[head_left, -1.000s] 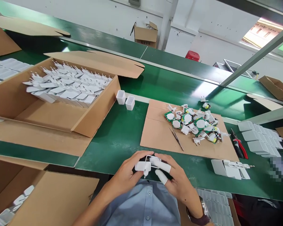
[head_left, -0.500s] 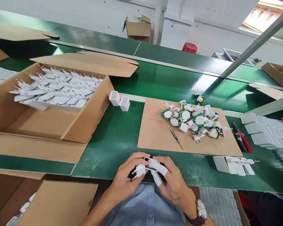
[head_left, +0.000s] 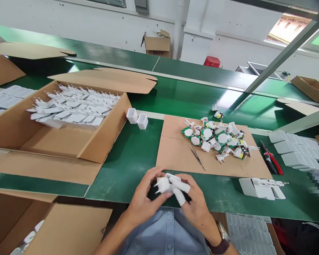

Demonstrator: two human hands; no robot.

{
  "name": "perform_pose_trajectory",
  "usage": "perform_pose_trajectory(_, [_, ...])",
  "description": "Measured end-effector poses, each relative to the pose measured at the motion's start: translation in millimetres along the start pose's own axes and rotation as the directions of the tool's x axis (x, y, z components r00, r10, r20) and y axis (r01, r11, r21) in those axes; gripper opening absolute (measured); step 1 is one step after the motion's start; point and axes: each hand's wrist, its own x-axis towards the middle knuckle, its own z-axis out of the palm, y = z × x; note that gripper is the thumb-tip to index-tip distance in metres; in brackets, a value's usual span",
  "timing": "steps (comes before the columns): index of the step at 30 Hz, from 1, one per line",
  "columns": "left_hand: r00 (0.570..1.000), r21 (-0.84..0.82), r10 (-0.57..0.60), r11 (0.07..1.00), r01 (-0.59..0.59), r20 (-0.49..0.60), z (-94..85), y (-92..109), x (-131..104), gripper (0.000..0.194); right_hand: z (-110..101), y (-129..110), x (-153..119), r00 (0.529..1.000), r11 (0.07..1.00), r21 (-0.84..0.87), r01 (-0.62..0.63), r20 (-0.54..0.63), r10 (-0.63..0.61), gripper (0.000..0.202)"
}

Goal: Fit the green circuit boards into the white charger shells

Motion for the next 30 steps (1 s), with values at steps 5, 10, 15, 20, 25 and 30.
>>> perform_pose_trajectory(5, [0.969, 0.090, 0.244, 0.967, -0.240, -0.034, 14.9, 16, 5, 0.077, 14, -12, 2, 0.787, 0.467, 0.748, -0.471, 0.117, 0.606, 0.026])
perform_pose_trajectory(10, [0.945, 0.192, 0.315, 0.936, -0.294, -0.089, 18.8, 26, 13, 0.062, 20, -26, 9, 0.729, 0.259, 0.844, -0.469, 0.204, 0.654, 0.035])
perform_pose_trajectory(15, [0.942, 0.198, 0.322, 0.934, -0.298, -0.100, 18.2, 30, 11, 0.060, 21, -31, 9, 0.735, 0.296, 0.825, -0.482, 0.197, 0.648, 0.037])
perform_pose_trajectory(20, [0.937, 0.192, 0.333, 0.931, -0.310, -0.102, 17.8, 29, 10, 0.059, 20, -29, 6, 0.734, 0.325, 0.803, -0.499, 0.192, 0.651, 0.037])
perform_pose_trajectory(25, [0.936, 0.176, 0.339, 0.931, -0.320, -0.090, 17.4, 24, 9, 0.061, 19, -27, 6, 0.758, 0.364, 0.789, -0.496, 0.188, 0.624, 0.034])
perform_pose_trajectory(30, [0.934, 0.171, 0.345, 0.929, -0.328, -0.086, 16.8, 20, 10, 0.062, 20, -23, 6, 0.747, 0.355, 0.804, -0.477, 0.158, 0.645, 0.034])
